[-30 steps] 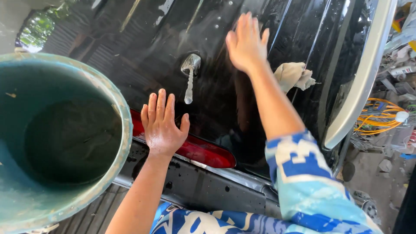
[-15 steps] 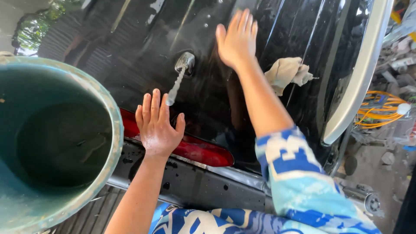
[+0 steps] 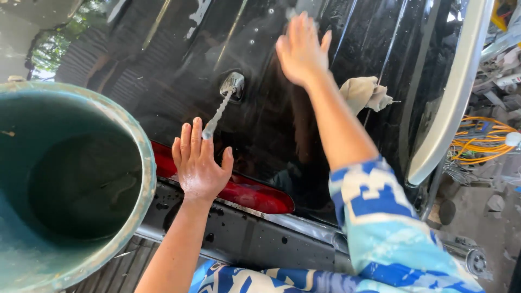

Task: The person scrubs the rear bumper and tail light area of a black pickup truck using a sanding block and water from a bucket. They then wipe the surface with a cloth to remove residue and dry the area.

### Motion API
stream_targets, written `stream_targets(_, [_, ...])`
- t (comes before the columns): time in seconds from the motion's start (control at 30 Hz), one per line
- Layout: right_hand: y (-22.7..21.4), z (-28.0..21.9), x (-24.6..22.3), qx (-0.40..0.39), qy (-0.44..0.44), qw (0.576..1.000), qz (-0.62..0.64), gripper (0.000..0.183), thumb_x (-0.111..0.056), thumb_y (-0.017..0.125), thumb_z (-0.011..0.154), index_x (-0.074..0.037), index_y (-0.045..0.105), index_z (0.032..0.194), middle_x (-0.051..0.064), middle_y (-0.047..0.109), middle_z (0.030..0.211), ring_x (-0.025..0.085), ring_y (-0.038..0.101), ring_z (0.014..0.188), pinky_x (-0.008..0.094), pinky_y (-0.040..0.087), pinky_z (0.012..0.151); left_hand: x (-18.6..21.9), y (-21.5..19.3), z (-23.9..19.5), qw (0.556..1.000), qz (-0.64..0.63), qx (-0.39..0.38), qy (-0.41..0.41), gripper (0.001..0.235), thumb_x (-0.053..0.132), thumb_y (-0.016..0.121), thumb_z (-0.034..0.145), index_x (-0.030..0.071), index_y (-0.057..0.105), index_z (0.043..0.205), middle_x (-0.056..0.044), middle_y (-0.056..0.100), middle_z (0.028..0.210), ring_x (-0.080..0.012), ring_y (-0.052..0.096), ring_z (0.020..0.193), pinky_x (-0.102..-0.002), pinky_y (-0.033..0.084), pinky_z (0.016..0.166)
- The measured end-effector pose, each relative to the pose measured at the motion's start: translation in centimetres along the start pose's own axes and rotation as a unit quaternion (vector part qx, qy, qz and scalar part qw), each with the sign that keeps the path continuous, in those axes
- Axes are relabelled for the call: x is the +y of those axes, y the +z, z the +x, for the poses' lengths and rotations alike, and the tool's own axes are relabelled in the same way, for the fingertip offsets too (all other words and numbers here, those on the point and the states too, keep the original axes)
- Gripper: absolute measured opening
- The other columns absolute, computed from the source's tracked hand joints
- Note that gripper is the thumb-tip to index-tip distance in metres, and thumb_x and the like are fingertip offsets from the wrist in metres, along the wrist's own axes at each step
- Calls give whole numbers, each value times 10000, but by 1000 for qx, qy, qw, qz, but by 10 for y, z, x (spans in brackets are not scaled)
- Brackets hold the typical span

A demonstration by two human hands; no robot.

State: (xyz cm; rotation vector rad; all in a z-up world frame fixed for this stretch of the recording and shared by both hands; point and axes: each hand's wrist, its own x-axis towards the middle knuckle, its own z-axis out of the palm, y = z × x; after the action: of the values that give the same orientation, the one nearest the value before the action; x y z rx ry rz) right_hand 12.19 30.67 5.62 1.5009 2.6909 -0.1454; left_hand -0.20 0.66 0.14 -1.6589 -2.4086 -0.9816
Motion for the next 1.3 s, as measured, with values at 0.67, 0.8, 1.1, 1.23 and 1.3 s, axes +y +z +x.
stream_targets(0.67, [6,-82,-39,49,-18,998,-44,772,-437,372,1084,113,159,1583,327,134,1664,444,129,1554,619,71,1222,-3,4,-3,1000,-16,-6,9,630,359,681,963,16,560,1477,-198,471,1593,-401,396,1495,-584,282,1212])
stream_targets(0.8, [41,-185,-83,48,-97,993,-39,813,-455,433,1039,144,217,1546,376,191,1630,503,204,1529,576,130,1242,-1,3,-9,1000,-19,-15,3,640,357,689,938,24,558,1468,-196,476,1587,-400,399,1488,-588,280,1205])
stream_targets(1.1, [46,-99,-53,114,-7,992,49,792,-459,420,1066,136,197,1538,350,163,1615,476,147,1517,559,120,1216,-3,1,-9,999,-24,-25,-4,632,358,680,964,28,550,1487,-191,462,1612,-394,377,1516,-574,268,1229])
stream_targets(1.23, [39,-193,-67,53,-107,993,1,816,-467,428,1047,114,191,1569,330,166,1653,458,175,1551,539,143,1255,-3,4,-6,1000,-14,-18,4,639,359,676,968,23,546,1496,-196,460,1612,-393,371,1515,-579,259,1226])
stream_targets(1.3, [31,-197,-58,39,-138,990,6,824,-470,430,1035,112,194,1568,328,169,1650,457,177,1546,536,144,1246,-3,3,-5,1000,-13,-21,5,638,357,674,974,18,543,1498,-203,458,1612,-397,369,1515,-578,259,1224])
